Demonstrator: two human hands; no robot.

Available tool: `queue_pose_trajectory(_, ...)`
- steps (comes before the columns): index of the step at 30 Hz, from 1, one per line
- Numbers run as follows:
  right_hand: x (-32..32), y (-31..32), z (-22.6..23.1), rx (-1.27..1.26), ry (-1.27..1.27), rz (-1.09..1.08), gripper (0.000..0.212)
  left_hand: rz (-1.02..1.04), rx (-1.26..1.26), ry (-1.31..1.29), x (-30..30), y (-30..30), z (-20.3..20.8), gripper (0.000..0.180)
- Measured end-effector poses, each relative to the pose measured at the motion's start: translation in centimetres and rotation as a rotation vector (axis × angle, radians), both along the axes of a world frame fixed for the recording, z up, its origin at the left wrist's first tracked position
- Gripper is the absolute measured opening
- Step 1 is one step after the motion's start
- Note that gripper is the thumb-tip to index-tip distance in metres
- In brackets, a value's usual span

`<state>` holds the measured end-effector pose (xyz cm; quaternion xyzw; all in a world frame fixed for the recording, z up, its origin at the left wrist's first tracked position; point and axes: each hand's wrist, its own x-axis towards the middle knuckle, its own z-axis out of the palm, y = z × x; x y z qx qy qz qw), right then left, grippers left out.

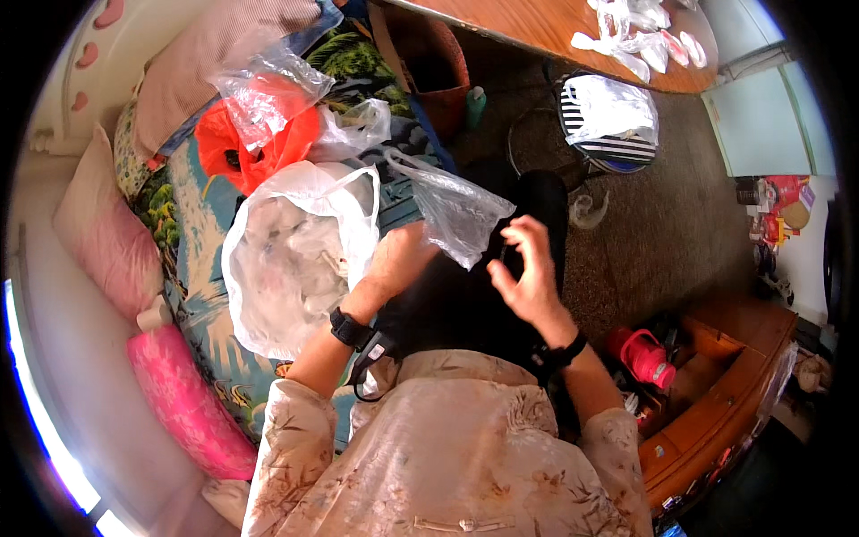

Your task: The person sorts through plastic bags, pulling items from a large white bag, unfolding smaller transparent bags, and folding or rolling them by hand before setting them aside.

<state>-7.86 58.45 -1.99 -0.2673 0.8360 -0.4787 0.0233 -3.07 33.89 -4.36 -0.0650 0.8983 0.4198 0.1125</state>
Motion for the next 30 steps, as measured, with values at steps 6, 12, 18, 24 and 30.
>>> queue_pose_trajectory(6,2.2,-2.3,-0.8,0.041,-0.062,-0.074,0.049,-0.022,-0.038,0.02,-0.3,1.9,1.7,0.025)
queue_pose_trajectory(12,0.8,-2.1,-1.9,-0.086,-0.023,-0.176,0.019,-0.072,0.038,-0.016,0.3,1.4,3.3,0.025)
queue_pose_trajectory(18,0.1,2.3,-4.2,-0.16,-0.188,-0.292,0.02,-0.017,0.103,-0.192,3.4,-4.2,5.2,0.018)
queue_pose_trajectory(24,1.5,2.9,-6.2,-0.209,-0.184,-0.229,0.034,-0.05,0.098,-0.246,5.1,-3.9,6.4,0.018)
queue_pose_trajectory(30,1.2,2.5,-2.9,-0.324,-1.056,-0.37,0.061,-0.04,0.092,-0.17,6.3,-3.0,4.7,0.021)
